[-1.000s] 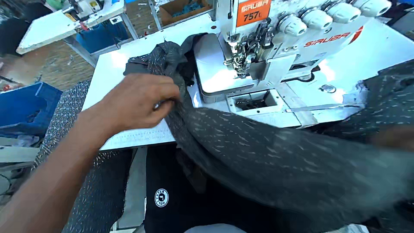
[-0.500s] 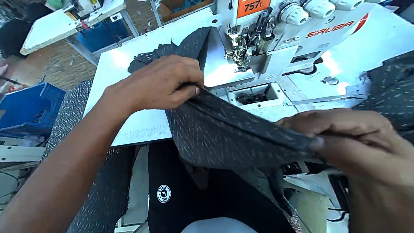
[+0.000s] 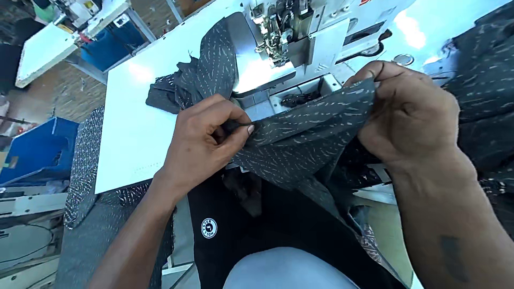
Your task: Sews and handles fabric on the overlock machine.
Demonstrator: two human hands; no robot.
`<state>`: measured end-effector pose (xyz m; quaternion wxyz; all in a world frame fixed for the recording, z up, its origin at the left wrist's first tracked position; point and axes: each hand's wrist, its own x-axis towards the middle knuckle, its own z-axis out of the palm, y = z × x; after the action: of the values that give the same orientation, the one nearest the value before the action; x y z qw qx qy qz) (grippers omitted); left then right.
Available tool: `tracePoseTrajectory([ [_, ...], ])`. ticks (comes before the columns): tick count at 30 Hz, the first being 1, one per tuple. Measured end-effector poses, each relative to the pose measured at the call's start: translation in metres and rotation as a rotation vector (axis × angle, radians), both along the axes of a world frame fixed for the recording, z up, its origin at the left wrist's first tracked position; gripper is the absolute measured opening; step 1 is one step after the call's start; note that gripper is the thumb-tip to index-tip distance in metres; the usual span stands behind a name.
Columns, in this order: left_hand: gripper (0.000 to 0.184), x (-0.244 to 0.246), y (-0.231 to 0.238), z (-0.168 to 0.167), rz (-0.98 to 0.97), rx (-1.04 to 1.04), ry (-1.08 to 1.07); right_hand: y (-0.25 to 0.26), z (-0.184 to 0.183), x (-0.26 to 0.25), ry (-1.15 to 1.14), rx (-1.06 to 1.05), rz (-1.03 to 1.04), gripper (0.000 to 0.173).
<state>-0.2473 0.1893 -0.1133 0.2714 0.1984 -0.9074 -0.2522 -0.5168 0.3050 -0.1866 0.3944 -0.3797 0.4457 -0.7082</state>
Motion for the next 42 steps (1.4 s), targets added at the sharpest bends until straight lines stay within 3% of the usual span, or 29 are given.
tracePoseTrajectory([
  [15,0.013,0.005,0.013,-0.037,0.064,-0.133,0.182,0.009,-0.023,-0.002,0.050,-0.064,0.069,0.031],
  [27,0.021,0.012,0.008,-0.036,0.054,0.153,0.160,0.009,-0.023,-0.002,0.027,-0.039,0.094,0.032],
  [32,0.011,0.013,0.006,-0.030,0.027,0.222,0.115,0.010,-0.023,-0.001,0.012,-0.015,0.097,0.033],
  [35,0.007,0.009,0.005,-0.020,-0.031,0.206,0.027,0.016,-0.014,0.000,0.164,-0.022,0.111,0.018],
  [36,0.008,0.003,0.005,-0.013,-0.083,0.179,-0.019,0.016,-0.006,0.003,0.284,-0.034,0.163,0.020],
  [38,0.009,-0.020,0.007,0.005,-0.233,0.122,-0.098,0.009,0.011,0.019,0.548,-0.056,0.258,0.063],
  [39,0.008,-0.031,0.004,0.013,-0.318,0.140,-0.102,0.004,0.018,0.030,0.662,-0.067,0.267,0.062],
  [40,0.009,-0.038,-0.002,0.021,-0.365,0.200,-0.059,-0.001,0.023,0.039,0.757,-0.087,0.243,0.044],
  [42,0.021,-0.027,-0.024,0.024,-0.207,0.292,0.098,-0.002,0.031,0.041,0.811,-0.131,0.182,0.015],
])
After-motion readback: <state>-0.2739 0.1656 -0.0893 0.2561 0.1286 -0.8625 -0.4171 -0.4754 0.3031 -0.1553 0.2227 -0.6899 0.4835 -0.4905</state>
